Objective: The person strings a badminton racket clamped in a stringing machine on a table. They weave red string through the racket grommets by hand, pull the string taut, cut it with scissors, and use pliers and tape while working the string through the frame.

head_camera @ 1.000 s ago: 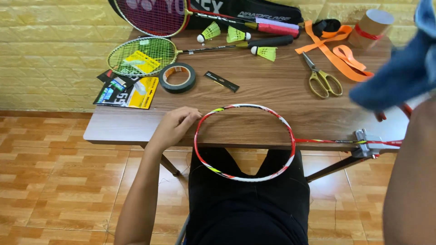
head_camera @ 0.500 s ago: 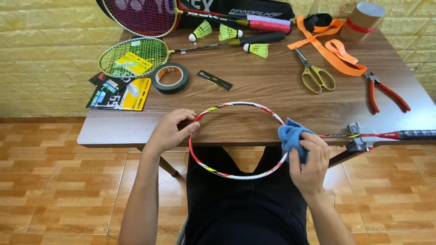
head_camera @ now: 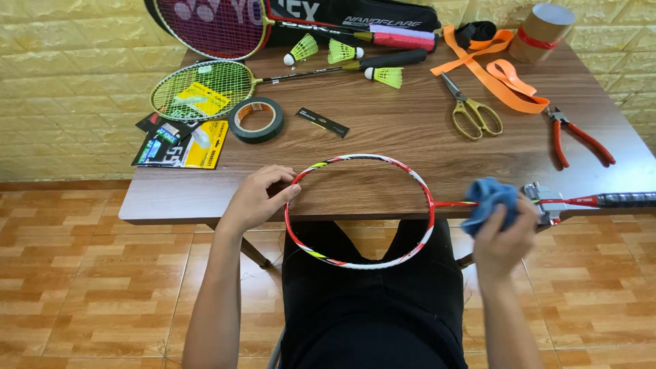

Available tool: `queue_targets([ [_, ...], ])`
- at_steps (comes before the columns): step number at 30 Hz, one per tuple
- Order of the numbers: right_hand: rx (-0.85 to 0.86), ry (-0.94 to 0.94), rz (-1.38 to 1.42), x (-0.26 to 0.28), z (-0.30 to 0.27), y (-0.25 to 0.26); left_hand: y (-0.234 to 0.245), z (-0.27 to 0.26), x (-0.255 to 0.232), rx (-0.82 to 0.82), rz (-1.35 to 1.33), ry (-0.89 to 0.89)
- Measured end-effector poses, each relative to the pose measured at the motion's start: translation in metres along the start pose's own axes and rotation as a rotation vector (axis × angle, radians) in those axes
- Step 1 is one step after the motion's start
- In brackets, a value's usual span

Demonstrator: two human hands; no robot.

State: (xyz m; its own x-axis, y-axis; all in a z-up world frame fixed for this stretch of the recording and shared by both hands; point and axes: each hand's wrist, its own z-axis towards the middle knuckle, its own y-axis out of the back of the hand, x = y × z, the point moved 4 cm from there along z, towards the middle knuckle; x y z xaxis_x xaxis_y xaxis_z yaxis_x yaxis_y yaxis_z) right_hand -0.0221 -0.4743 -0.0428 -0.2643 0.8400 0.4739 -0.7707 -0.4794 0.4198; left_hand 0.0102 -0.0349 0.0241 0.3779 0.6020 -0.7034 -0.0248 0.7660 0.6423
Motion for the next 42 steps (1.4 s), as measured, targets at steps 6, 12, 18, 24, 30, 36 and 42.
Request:
queue_targets([
  [6,0.111,0.169,0.199,0.051,-0.009,-0.017,0.002,-0.001,-0.001,0.0,-0.001,0.004],
  [12,0.085,0.061,0.219,0.013,-0.005,-0.009,0.001,-0.001,-0.001,-0.003,-0.022,-0.013],
  [18,0.013,-0.131,0.444,0.015,-0.014,-0.013,0.0,-0.001,-0.002,-0.005,-0.015,-0.007],
  [24,0.056,-0.081,0.729,0.053,-0.067,-0.022,0.004,-0.003,0.003,-0.024,-0.035,-0.007],
  [30,0.084,0.218,0.536,0.09,-0.102,-0.011,0.001,-0.001,0.003,0.003,-0.034,0.001],
  [36,0.275,0.475,0.547,0.157,-0.096,0.001,0.001,-0.002,0.009,-0.009,-0.043,-0.024],
  [42,0.493,0.436,0.587,0.22,-0.068,0.007,0.001,-0.002,0.007,0.005,-0.057,-0.025],
])
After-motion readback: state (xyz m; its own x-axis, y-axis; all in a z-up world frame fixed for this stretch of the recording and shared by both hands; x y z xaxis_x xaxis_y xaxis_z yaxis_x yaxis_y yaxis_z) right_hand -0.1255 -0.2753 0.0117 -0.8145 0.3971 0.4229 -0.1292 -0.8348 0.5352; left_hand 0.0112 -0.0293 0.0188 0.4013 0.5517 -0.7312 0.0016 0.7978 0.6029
